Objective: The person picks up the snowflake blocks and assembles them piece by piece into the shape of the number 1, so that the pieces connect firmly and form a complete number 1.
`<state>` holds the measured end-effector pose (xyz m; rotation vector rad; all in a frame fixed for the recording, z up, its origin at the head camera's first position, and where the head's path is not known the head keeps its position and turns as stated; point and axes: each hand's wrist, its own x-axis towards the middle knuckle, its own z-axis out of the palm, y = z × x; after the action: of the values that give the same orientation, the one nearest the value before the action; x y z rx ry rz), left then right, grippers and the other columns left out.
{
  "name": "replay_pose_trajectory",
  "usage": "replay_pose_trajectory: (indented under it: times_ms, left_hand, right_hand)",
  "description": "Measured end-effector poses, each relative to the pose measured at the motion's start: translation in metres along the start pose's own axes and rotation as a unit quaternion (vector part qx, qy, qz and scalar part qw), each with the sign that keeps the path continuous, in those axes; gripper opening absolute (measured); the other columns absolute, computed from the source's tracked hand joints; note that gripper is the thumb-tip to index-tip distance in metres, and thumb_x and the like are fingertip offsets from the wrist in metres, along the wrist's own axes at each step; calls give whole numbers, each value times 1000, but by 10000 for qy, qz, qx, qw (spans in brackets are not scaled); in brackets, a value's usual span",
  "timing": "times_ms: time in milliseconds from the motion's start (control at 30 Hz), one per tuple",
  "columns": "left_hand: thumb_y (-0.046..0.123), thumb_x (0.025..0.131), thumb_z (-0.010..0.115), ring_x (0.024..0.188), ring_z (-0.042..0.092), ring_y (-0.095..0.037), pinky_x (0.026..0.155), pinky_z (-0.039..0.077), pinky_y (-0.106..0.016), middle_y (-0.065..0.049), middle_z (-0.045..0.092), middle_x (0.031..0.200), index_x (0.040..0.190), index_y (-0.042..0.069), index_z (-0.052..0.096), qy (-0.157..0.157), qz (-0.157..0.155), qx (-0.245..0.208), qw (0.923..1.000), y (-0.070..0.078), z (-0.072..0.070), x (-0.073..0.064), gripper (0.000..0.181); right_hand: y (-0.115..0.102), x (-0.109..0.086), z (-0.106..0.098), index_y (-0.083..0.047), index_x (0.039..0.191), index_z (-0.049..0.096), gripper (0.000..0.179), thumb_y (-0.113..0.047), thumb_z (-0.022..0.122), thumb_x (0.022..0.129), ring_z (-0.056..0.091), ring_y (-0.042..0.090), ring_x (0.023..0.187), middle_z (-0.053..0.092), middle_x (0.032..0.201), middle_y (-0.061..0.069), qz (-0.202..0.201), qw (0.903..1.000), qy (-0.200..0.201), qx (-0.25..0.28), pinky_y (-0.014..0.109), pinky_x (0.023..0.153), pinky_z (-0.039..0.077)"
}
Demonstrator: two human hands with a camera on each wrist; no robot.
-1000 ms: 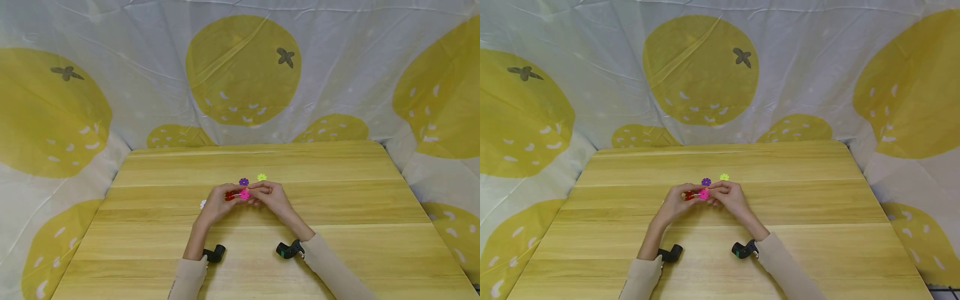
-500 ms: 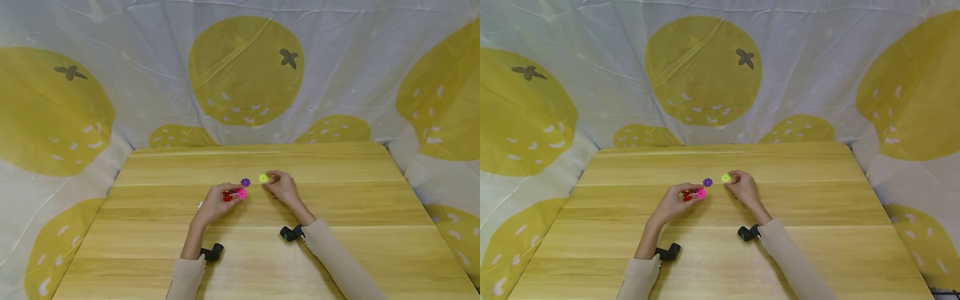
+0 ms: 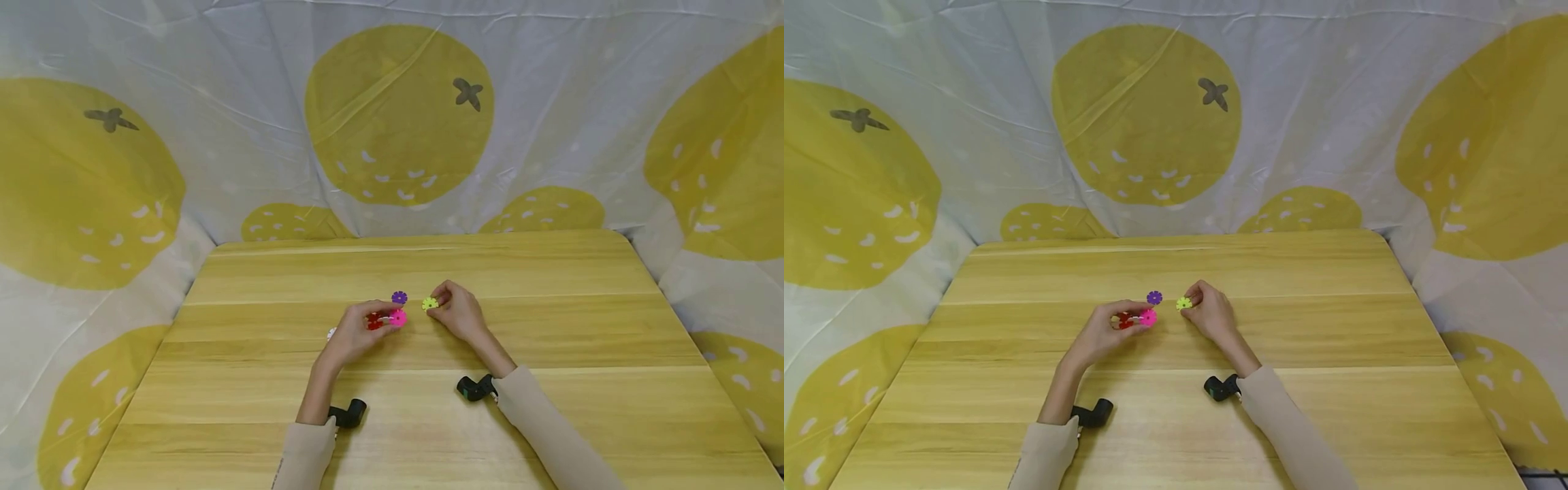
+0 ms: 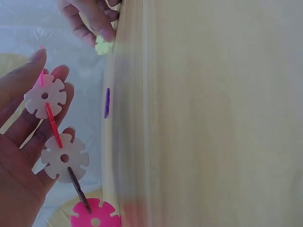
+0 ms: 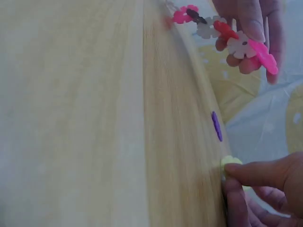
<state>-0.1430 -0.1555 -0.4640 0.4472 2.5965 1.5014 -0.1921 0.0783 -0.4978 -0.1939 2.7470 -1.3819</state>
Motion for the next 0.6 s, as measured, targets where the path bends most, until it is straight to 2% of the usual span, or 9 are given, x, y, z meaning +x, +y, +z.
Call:
replay_pose_trajectory:
  times_ms: [167,267,467,600]
  left_hand:
    - [13,90,82,118,68,-26,96,57,-42,-8,73,130,125,10,75,-14,19,30,10000,-1,3,1,36]
    - [14,90,82,120,67,-25,97,57,-41,-6,73,131,126,10,75,-28,0,28,10000,-1,3,1,37]
    - [14,90,82,125,65,-26,100,55,-44,-6,72,132,127,12,75,-65,-5,-39,10000,-2,3,0,38]
    - [13,90,81,127,64,-28,102,55,-47,-8,72,133,127,14,75,-75,6,-72,9999,-3,3,1,37]
  right_hand:
    - [6,-8,-3,-3,105,71,17,-2,78,89,64,12,69,69,87,10,-222,9965,-275,754,23,65,54]
    - [7,-12,-5,2,111,73,19,1,74,92,70,16,70,70,89,16,-279,9889,-478,1377,24,64,59]
    - [0,-16,-7,6,116,71,22,1,72,95,77,38,91,72,101,24,-429,9613,-704,2627,38,79,64]
    - [-5,-18,-7,3,115,71,21,-3,73,95,76,43,93,74,102,24,-745,9524,-809,2844,48,83,62]
